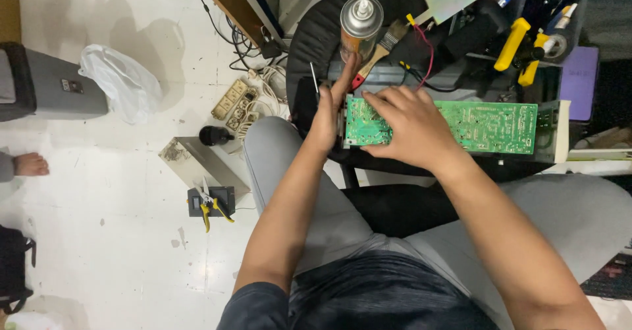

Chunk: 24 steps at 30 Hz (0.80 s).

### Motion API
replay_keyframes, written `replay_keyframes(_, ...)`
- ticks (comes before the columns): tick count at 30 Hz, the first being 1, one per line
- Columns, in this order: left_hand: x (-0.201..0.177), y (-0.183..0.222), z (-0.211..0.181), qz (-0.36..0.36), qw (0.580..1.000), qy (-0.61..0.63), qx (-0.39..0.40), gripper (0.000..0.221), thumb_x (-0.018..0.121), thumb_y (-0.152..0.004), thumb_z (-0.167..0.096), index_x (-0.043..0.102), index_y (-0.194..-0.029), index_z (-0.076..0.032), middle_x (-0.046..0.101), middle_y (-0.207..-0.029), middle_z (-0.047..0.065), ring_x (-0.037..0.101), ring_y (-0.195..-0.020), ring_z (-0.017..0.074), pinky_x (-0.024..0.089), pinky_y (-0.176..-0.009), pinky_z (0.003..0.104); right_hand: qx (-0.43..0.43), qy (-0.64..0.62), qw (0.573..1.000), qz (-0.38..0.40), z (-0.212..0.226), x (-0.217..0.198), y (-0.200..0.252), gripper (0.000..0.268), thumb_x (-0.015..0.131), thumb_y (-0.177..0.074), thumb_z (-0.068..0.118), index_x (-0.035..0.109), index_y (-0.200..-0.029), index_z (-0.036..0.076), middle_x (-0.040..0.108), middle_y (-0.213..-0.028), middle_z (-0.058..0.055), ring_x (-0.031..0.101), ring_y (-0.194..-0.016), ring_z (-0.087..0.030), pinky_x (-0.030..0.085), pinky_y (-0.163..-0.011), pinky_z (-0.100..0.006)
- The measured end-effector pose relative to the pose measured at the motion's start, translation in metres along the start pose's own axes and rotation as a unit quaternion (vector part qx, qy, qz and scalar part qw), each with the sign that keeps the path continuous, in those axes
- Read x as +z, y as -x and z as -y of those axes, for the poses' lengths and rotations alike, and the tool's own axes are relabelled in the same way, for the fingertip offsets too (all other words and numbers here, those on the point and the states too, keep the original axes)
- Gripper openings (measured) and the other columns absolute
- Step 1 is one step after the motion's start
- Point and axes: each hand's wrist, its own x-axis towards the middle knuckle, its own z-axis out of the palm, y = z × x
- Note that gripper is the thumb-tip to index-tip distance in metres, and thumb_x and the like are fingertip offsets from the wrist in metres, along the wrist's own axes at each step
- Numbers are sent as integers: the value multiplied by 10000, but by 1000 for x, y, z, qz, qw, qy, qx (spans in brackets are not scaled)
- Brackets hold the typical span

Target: Repairing a circuit board by unscrewing it from a power supply unit and inspecting the components.

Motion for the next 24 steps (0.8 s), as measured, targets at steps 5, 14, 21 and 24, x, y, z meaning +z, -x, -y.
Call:
replay_keyframes(5, -22, -7, 18, -105, 994, 2, -40, 325, 523, -1081, -272, 736, -1231, -77, 766, -1110, 103, 723, -1106, 232, 507, -1031, 361, 26, -32, 999, 31, 4, -9, 0, 948, 860, -633, 524, 600, -1442, 104, 649, -1229, -95, 591, -1172, -285, 426, -853, -445)
replay_keyframes(14, -6, 10, 43, -94, 994, -38, -37, 327, 427, -1041, -324, 678, -1040, -116, 551, -840, 47, 505, -794, 182, 417, -762, 305, 29, -38, 996, 71, 11, -22, 0, 897, 879, -640, 442, 610, -1429, 112, 661, -1219, -96, 620, -1144, -309, 440, -830, -438)
replay_keyframes(21, -7, 6, 57, -135, 986, 93, -43, 484, 424, -937, -456, 693, -966, -55, 532, -760, 33, 469, -710, 137, 365, -657, 265, 39, -36, 997, 61, 6, -18, -3, 925, 897, -605, 419, 617, -1434, 119, 667, -1204, -92, 621, -1133, -312, 437, -830, -434)
replay_keyframes(24, -3, 3, 45, -149, 980, 128, -42, 434, 431, -875, -377, 694, -915, -35, 526, -747, 56, 451, -697, 129, 357, -636, 255, 40, -38, 997, 59, 5, -17, -1, 934, 899, -596, 427, 618, -1432, 118, 666, -1202, -91, 615, -1114, -302, 427, -829, -430)
